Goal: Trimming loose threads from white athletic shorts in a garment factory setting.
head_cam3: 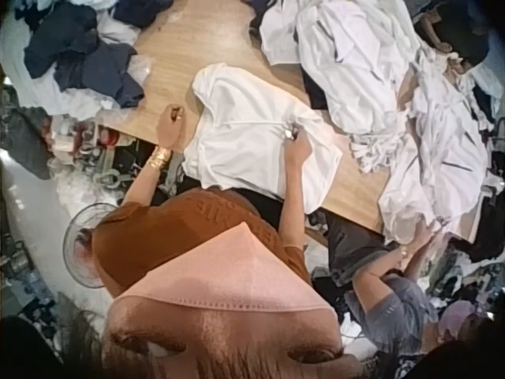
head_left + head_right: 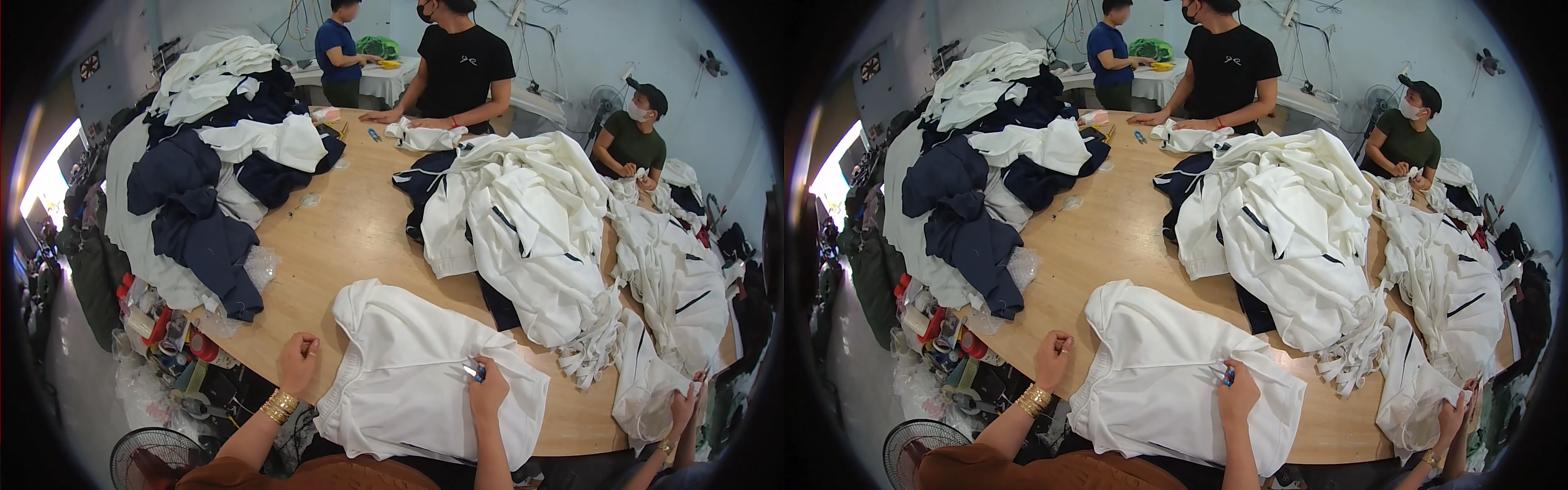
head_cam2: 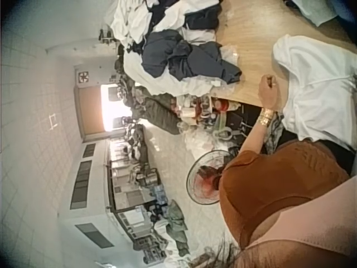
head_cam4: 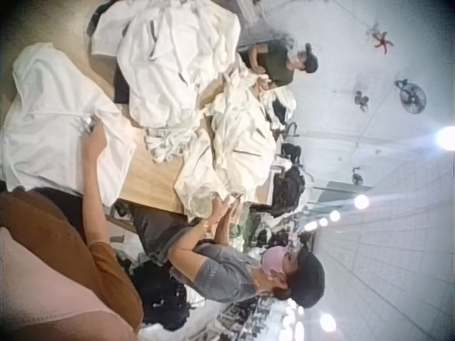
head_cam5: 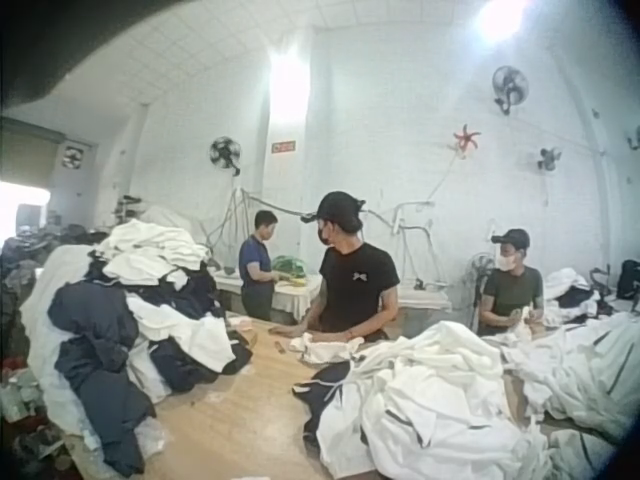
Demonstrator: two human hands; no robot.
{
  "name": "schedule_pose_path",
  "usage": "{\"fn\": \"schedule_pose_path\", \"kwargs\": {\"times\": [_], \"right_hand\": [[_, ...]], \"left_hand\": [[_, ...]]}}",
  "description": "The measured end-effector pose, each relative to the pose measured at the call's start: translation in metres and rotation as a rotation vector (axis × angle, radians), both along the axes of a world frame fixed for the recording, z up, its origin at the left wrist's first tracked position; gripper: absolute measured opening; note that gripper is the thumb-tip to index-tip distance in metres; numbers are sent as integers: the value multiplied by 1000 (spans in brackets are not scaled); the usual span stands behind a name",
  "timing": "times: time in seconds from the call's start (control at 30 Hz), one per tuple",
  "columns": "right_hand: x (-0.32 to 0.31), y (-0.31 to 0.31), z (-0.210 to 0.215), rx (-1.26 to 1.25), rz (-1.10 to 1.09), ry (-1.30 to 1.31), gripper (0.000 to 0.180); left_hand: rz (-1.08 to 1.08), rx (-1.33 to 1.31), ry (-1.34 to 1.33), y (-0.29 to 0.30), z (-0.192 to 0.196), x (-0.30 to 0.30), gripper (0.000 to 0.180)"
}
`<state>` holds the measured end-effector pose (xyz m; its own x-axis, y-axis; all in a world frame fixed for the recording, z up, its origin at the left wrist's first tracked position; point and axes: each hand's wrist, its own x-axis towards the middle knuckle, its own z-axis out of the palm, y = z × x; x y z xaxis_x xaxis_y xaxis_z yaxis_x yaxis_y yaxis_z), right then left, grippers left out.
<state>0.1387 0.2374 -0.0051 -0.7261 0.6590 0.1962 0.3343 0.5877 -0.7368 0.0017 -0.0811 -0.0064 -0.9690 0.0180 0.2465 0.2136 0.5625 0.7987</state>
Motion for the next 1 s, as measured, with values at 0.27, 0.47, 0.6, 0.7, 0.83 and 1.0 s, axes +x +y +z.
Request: {"fn": "schedule_pose_path", "kwargs": {"times": [0.27, 0.47, 0.6, 0.7, 0.83, 1.0], "right_hand": [[-1, -1, 3, 0, -5, 4, 34], [0, -1, 3, 20, -6, 9, 33], [-1, -2, 5, 20, -12, 1, 31], [-1, -2, 5, 23, -12, 5, 31], [-1, 0, 2, 31, -10, 4, 31], [-2, -1, 2, 21, -10, 12, 31]], "left_hand": [[-16, 16, -6, -2, -1, 0, 10], [-16, 15, 6, -3, -7, -2, 10], [-17, 10, 5, -2, -4, -1, 10], [-18, 20, 6, -2, -6, -2, 10], [-11, 3, 10, -2, -7, -3, 10], [-17, 7, 16, -2, -5, -3, 10]]}}
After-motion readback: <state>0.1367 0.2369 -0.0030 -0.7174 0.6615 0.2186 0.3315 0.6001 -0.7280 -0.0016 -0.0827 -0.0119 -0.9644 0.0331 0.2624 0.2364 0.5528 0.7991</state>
